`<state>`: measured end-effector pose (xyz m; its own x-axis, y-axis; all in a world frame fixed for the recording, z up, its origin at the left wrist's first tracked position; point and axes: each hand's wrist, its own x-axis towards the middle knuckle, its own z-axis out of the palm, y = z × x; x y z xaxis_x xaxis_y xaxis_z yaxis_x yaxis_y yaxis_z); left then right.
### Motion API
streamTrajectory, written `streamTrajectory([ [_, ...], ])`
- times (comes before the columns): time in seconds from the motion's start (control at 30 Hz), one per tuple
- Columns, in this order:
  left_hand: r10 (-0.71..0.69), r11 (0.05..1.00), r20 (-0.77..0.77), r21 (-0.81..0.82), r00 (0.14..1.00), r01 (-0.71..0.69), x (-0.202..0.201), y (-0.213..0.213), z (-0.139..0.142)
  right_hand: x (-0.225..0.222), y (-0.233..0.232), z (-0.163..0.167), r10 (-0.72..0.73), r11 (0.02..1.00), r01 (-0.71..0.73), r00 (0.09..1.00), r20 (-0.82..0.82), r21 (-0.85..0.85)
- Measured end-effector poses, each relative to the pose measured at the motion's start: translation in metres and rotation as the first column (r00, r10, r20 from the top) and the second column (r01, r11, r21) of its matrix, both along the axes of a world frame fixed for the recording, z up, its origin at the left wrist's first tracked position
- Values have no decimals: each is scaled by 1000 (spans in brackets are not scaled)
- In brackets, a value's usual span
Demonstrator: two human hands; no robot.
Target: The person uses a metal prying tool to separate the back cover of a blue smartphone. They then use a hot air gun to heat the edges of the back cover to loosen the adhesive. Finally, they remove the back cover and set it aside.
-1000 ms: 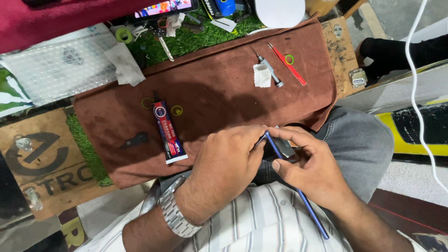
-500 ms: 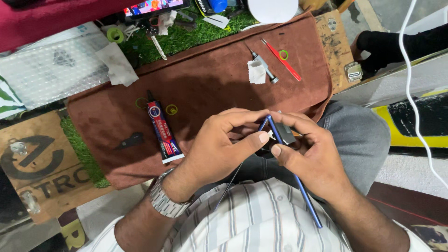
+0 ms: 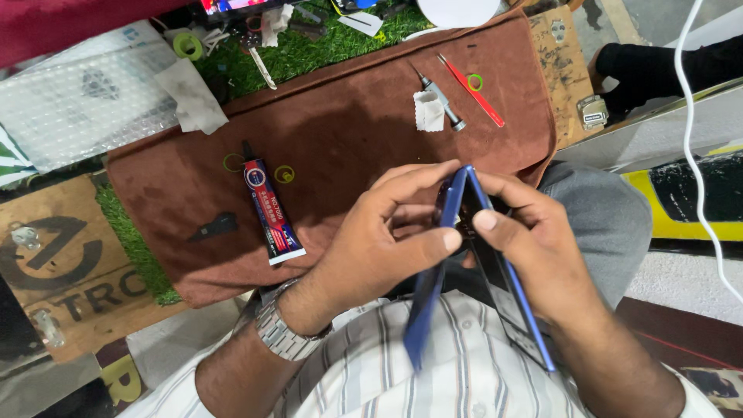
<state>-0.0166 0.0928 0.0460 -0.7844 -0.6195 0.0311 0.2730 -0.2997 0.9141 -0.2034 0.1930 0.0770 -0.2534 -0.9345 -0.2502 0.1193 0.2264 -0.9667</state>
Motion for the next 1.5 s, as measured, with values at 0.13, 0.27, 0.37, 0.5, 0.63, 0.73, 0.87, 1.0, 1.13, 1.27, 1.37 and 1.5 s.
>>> streamTrajectory([
  [0.13,-26,999,-15,27,1000,26,1,1,12,-2,-2,7,2,1000,-2,995,98,3],
  [0.27,-30,998,-88,60,996,35,0,0,24,0,-2,18,7,1000,-8,994,110,4],
  [0.37,0,996,-67,85,998,6,-2,2,33,2,-2,28,-26,998,15,987,160,68],
  [0.5,29,996,-22,85,999,-27,-7,1,42,3,-5,40,-24,994,15,996,89,109],
  [0.63,57,995,43,-85,997,-53,-11,-6,43,2,-10,47,-13,991,-15,978,207,134],
  [0.73,120,968,90,-230,989,-96,-12,-9,40,2,-10,50,1,984,-28,989,151,179],
  [0.87,-36,985,71,168,997,24,-13,-11,36,2,-2,54,-53,972,5,979,197,236],
  [1.0,-58,967,94,252,994,33,-14,-16,35,0,-4,53,-95,949,32,978,186,315],
  [1.13,-88,965,89,254,992,62,-12,-18,35,1,-8,58,-105,928,41,983,153,371],
  [1.27,-93,961,67,268,993,72,-11,-19,33,1,-4,67,-88,909,24,987,137,416],
  [1.37,-98,956,61,283,993,77,-13,-20,31,-4,-7,57,-90,936,9,972,216,351],
  [1.5,-115,967,148,243,982,77,-13,-19,32,-20,-8,47,-83,893,-23,973,215,449],
])
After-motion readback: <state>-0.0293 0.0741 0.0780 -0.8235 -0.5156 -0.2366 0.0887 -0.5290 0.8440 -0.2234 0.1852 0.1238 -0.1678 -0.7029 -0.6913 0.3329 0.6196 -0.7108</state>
